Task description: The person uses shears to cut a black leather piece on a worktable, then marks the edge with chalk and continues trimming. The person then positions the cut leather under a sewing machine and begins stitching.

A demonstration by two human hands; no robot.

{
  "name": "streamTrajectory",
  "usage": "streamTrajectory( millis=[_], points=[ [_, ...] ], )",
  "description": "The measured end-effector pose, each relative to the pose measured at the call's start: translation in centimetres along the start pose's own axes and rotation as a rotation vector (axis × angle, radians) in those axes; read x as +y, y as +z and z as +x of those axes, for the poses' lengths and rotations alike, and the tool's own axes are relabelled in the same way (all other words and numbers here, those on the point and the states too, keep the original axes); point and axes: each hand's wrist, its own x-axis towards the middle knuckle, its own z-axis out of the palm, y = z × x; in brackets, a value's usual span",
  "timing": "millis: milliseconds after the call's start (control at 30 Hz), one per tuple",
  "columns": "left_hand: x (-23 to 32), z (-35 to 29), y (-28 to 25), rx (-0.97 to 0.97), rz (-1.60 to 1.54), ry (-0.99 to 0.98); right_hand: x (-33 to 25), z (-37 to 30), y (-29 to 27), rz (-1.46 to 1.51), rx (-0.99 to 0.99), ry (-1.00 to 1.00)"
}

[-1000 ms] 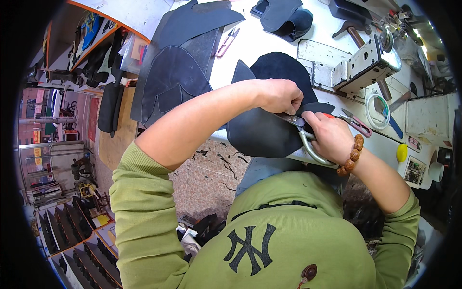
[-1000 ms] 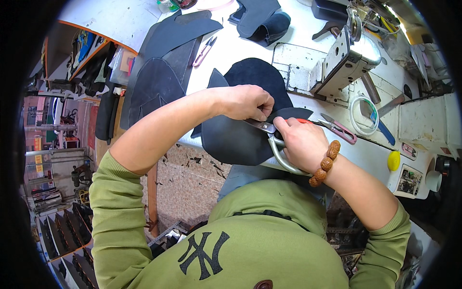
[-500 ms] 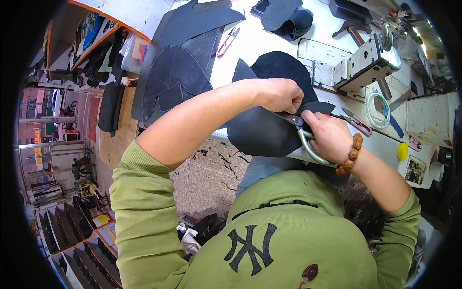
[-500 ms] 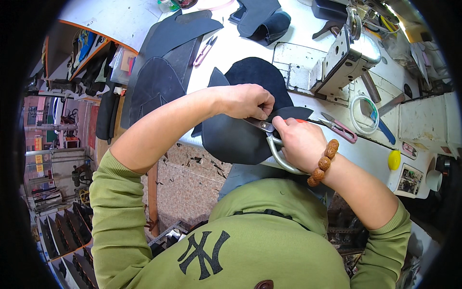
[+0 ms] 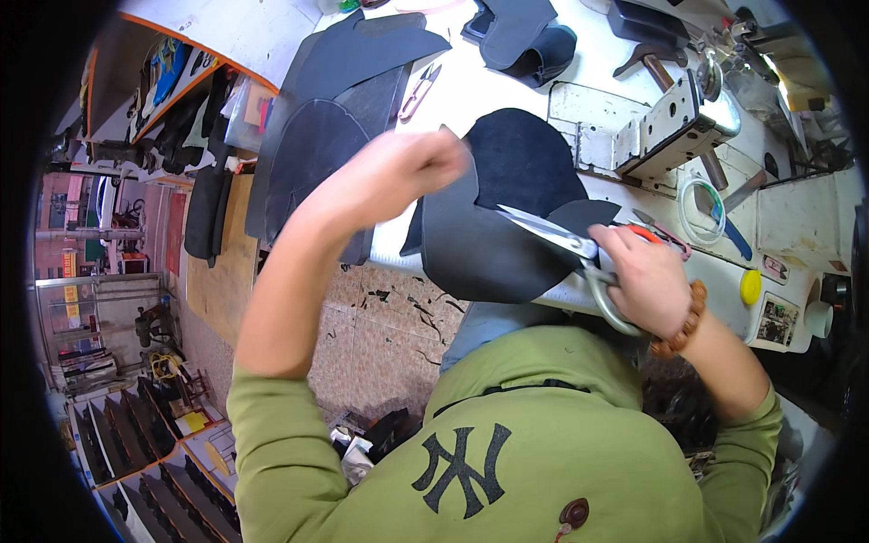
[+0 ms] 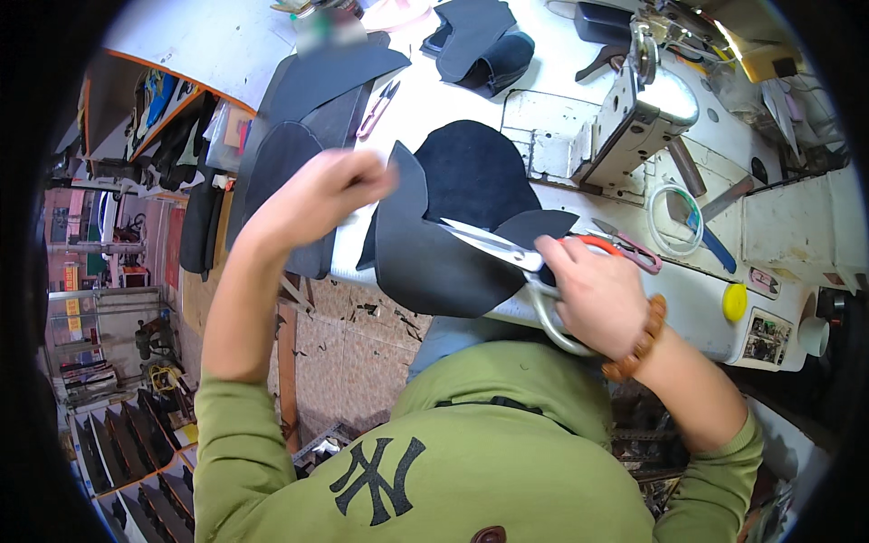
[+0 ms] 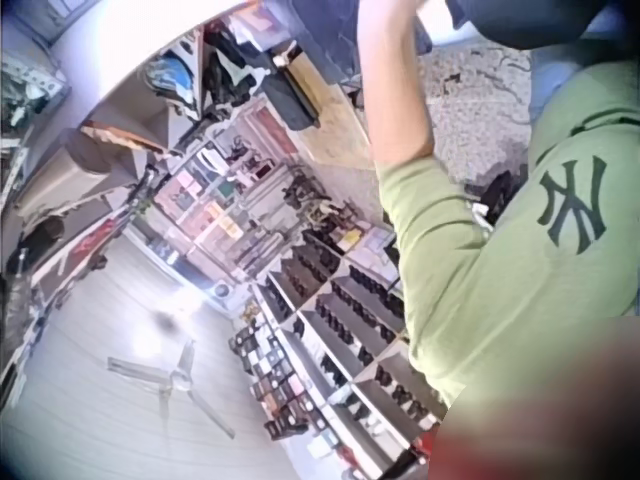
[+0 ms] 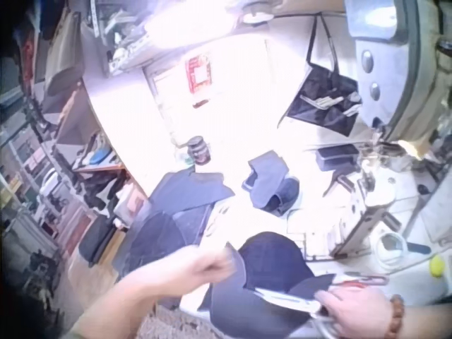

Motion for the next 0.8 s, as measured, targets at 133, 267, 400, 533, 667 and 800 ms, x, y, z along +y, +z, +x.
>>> streamTrajectory(
  millis=[133,267,400,533,667,800],
  points=[
    [-0.1,-11.4,2.0,-0.103,0.635,-0.525,3.2,-6.3,-0.7,0.135,0.159,0.158],
    [0.4,-16.5,11.1,-0.065,0.231,-0.804,6.4,-10.9,0.5,0.159,0.349,0.371],
    [-0.4,-14.2,18.5,0.478,-0.840,-0.813,7.6,-12.3,1.2,0.257,0.497,0.509],
    [-1.0,-12.3,18.6,0.468,-1.360,-0.925,6.5,-12.0,1.4,0.220,0.452,0.454],
    [1.5,-11.6,15.9,0.502,-1.343,-0.812,5.1,-11.7,2.1,0.217,0.424,0.434],
    [3.5,-7.6,11.3,0.480,-1.253,-0.476,4.9,-11.3,2.9,0.309,0.496,0.478]
  ],
)
